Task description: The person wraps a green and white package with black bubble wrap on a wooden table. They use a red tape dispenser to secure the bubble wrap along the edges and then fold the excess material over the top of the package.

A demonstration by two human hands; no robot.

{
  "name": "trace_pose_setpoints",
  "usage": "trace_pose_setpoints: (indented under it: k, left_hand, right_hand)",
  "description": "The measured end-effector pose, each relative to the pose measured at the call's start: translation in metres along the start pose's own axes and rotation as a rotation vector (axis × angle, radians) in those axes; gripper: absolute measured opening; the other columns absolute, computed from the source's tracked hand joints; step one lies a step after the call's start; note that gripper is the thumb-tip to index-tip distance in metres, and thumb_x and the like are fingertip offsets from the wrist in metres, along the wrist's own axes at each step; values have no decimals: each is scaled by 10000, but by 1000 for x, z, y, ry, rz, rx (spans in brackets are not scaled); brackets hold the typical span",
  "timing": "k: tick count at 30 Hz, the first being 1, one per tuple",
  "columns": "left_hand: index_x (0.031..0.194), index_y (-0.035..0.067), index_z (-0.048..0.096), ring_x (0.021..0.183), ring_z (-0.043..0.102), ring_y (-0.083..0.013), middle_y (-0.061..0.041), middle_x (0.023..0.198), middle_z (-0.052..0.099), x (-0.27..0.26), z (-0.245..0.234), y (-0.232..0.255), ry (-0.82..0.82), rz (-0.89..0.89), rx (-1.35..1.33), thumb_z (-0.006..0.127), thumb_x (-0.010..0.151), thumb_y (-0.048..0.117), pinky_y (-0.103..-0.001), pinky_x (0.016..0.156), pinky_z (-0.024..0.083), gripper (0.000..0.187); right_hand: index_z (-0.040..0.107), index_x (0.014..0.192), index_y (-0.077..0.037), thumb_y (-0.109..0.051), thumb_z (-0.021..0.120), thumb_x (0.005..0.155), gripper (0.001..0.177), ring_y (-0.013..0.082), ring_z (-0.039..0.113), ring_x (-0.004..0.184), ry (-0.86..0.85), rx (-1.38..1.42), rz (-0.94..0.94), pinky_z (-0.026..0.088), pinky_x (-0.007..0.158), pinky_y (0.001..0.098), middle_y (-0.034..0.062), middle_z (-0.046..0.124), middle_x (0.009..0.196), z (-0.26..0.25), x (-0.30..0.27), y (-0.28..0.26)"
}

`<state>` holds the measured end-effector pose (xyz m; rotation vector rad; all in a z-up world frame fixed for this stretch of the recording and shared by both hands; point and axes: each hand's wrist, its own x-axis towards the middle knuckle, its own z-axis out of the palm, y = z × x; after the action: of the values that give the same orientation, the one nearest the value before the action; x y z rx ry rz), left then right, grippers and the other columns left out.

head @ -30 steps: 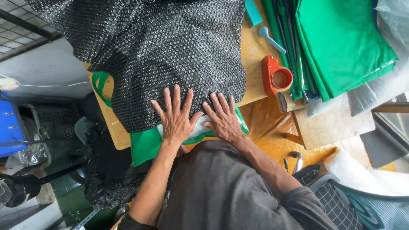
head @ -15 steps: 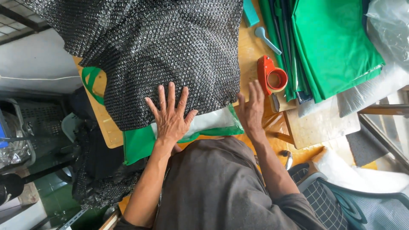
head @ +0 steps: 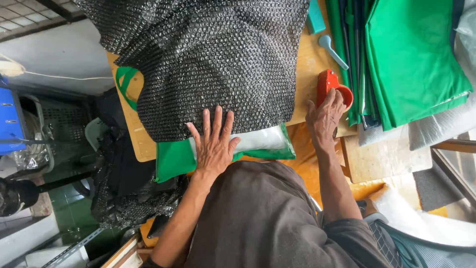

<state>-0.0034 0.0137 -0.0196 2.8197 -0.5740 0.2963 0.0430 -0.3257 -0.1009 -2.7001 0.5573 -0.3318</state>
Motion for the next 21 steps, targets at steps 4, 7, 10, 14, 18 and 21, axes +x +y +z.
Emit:
trace_pose_setpoints:
  k: [4,7,10,14,18,21]
  left_hand:
    - [1666,206,216,1557,-61,-404,-137,1725,48,-16,-5,-33,36,-145,-26,396,1041,613,-757,1095,-162,766]
    - [1664,146,238,1546,-9,-453,-214,1710,64,-32,-10,-71,99,-426,-133,524,1051,456,-759,1119,-83,744]
    - [1670,144,161,1569,92,-391,-189,1706,141,-39,-10,-102,135,-905,-510,518,1024,571,-689,1188,-44,853]
    - [1672,141,104,1560,141,-418,-227,1691,150,-29,-13,-118,44,-1011,-696,607,984,669,-724,1181,36,1003]
    - [1663,99,88,1565,156,-420,-270,1677,175,-8,-31,-114,-27,-1035,-617,659,956,668,-759,1159,17,1072]
    - [1659,83,102,1560,144,-438,-286,1669,170,-2,-39,-112,-62,-1054,-607,616,956,709,-771,1154,41,1073]
  right_hand:
    - [381,1522,-44,-309,777,969,730,469,416,1398,95,145,-103,260,1185,609,237,390,1463,-18,-22,-32]
    - [560,1361,-42,-381,739,1015,516,330,642,1123,122,353,-163,526,966,496,163,571,1265,-9,-38,-41]
    - [633,1251,-59,-320,828,940,450,289,678,991,243,456,-264,590,773,354,102,608,1183,-15,-49,-68]
    - [516,1472,-87,-398,566,1030,542,421,416,1379,49,460,-526,392,1088,556,206,399,1506,-36,-58,-136]
    - [382,1616,-241,-649,448,1008,735,477,167,1543,-277,131,-608,98,1195,699,222,172,1692,-24,-51,-182]
    - [351,1631,-266,-695,396,1005,760,472,194,1536,-244,99,-634,110,1187,707,229,186,1683,-21,-33,-190]
